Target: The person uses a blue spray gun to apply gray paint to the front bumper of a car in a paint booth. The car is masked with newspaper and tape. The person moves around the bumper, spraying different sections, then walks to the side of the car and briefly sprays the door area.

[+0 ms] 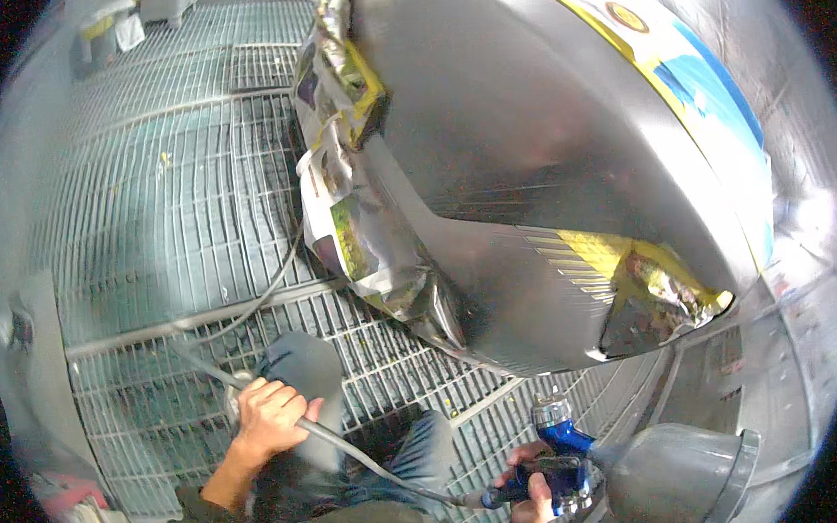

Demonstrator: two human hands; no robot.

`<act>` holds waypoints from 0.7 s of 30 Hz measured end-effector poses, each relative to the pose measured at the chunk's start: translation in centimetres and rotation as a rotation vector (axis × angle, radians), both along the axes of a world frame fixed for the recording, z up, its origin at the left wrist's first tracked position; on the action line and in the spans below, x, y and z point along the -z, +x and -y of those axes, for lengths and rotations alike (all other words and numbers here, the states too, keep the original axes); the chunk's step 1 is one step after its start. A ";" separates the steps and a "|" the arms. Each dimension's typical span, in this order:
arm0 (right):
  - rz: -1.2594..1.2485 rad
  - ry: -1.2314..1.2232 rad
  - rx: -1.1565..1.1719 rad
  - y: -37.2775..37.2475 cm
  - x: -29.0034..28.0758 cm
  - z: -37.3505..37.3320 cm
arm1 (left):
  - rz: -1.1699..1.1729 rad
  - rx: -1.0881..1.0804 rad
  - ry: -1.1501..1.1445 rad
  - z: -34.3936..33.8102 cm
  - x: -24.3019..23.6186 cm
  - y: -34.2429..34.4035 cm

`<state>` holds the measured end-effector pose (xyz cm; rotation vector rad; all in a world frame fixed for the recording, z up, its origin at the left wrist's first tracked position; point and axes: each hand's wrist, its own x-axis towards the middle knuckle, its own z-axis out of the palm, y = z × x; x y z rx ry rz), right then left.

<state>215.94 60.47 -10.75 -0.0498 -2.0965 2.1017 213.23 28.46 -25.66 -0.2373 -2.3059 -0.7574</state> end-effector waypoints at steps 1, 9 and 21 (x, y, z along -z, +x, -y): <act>-0.025 0.026 0.036 -0.2 0.0 0.3 | 0.005 0.005 0.018 -0.1 -0.2 0.4; -0.025 0.177 0.142 -3.8 1.3 5.5 | 0.039 0.153 0.008 2.8 -1.1 -1.2; -0.053 0.228 0.215 -10.8 2.0 18.0 | 0.073 0.299 0.256 15.6 2.4 -14.5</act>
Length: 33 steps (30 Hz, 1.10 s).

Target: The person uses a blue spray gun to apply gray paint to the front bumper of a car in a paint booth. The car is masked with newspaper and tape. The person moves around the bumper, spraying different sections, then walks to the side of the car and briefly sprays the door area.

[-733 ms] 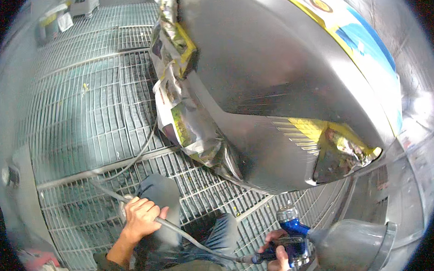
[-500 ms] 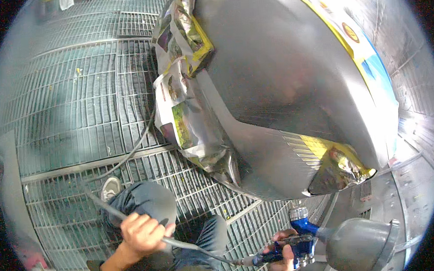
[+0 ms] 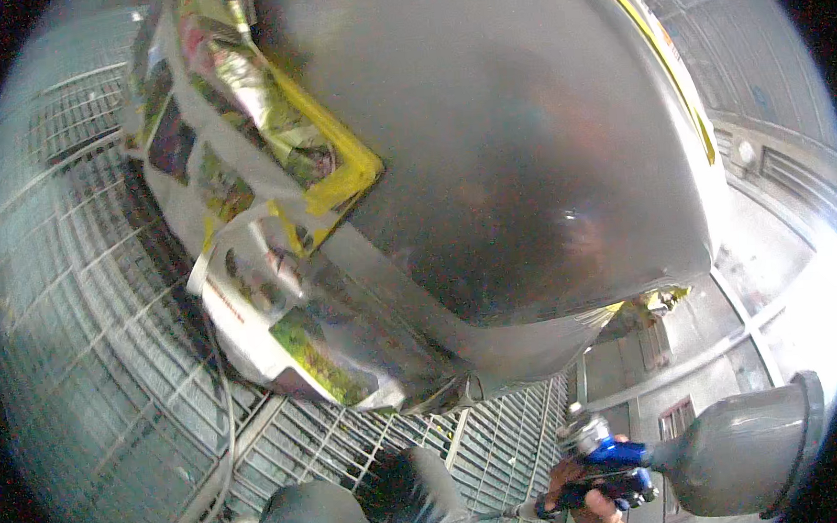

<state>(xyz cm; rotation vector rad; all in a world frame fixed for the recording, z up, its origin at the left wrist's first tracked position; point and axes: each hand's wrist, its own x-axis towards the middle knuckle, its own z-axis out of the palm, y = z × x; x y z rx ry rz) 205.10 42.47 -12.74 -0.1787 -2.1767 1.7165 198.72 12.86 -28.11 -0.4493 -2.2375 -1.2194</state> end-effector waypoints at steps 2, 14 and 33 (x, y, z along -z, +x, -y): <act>0.055 -0.070 -0.097 -1.9 1.3 2.8 | -0.008 0.119 0.017 1.6 1.5 -1.3; 0.327 0.011 -0.225 -6.8 -0.2 4.8 | -0.003 0.137 0.147 1.9 4.0 -4.7; -0.281 -0.226 0.076 6.2 -4.5 -16.3 | -0.174 -0.036 -0.202 -12.1 -5.2 9.1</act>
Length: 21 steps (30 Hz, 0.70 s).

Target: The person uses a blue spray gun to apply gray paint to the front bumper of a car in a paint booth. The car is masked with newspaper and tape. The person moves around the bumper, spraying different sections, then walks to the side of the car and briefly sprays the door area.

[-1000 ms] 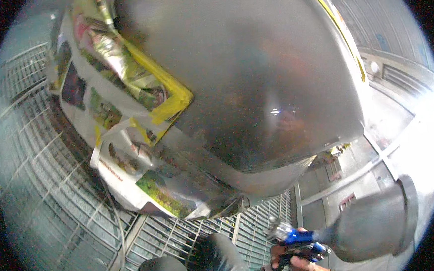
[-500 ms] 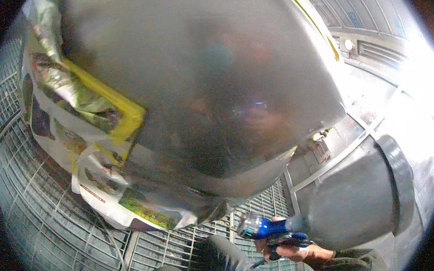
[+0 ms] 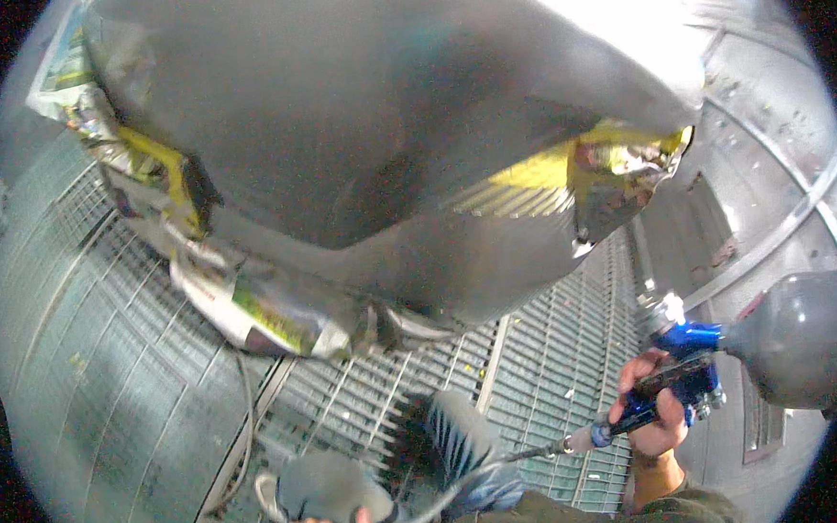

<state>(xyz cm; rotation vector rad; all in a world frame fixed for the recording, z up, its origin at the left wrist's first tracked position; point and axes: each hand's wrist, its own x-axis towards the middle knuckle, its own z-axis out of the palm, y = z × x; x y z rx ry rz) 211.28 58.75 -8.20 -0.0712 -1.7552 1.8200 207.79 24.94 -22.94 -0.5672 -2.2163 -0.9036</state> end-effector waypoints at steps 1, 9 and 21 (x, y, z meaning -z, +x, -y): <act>-0.031 -0.011 0.004 0.0 -0.1 -1.0 | 0.021 -0.037 -0.004 -0.3 -0.2 1.2; 0.286 -0.060 -0.205 3.7 2.4 -1.6 | 0.082 -0.156 -0.207 -2.7 0.6 4.3; -0.037 -0.203 0.187 5.5 2.2 -7.6 | 0.060 -0.311 -0.227 -4.3 0.8 5.0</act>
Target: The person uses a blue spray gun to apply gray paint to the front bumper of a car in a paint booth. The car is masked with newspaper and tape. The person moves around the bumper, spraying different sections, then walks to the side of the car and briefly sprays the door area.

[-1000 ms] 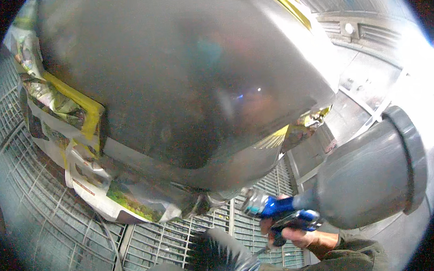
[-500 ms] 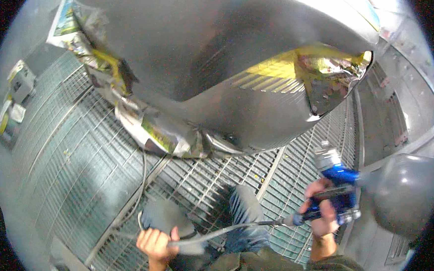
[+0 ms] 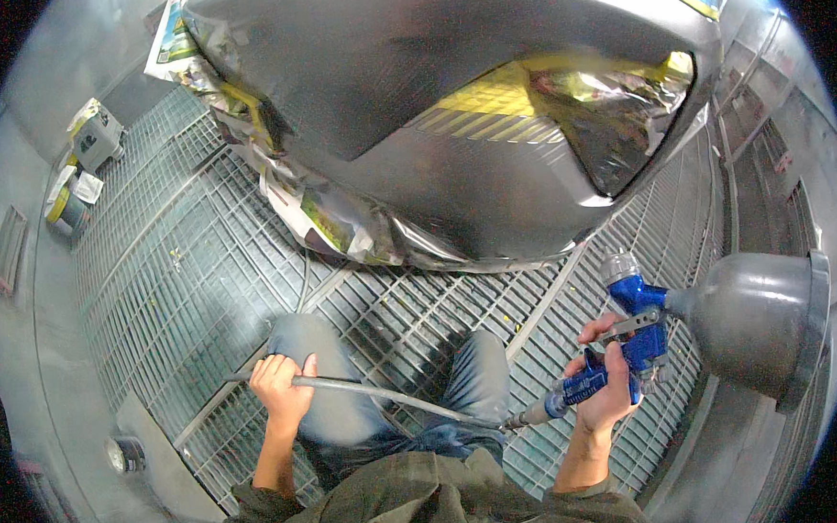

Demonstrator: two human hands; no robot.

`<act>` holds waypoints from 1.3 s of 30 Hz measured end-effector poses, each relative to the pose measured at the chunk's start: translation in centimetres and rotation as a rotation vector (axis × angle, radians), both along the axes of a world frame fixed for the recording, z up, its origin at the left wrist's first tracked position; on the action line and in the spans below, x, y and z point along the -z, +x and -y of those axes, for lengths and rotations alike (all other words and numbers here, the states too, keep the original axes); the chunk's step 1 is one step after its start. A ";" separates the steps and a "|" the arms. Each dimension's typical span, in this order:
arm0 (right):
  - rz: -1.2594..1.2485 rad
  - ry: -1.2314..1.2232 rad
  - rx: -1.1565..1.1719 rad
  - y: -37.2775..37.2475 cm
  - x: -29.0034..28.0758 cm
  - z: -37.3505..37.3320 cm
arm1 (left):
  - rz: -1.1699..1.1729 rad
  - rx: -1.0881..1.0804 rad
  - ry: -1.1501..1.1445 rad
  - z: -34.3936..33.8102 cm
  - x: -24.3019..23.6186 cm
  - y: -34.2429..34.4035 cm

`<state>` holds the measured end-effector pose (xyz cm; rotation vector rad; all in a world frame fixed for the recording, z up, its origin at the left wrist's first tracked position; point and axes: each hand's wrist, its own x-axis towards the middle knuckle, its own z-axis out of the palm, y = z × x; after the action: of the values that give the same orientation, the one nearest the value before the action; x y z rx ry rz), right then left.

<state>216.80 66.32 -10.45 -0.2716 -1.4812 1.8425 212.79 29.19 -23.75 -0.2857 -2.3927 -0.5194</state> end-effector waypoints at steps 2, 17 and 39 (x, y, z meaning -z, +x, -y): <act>0.048 0.032 -0.068 0.7 0.2 -0.1 | 0.002 0.015 -0.014 0.0 0.3 -0.3; -0.038 -0.211 -0.278 3.6 3.1 -3.3 | -0.004 0.029 -0.056 0.1 0.5 -1.1; 0.086 -0.388 -0.533 8.7 8.8 -1.2 | 0.005 0.025 -0.185 -1.5 1.1 1.4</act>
<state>225.49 67.52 -19.23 -0.1468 -1.3246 2.5796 214.17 30.66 -24.86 -0.3958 -2.4485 -0.3096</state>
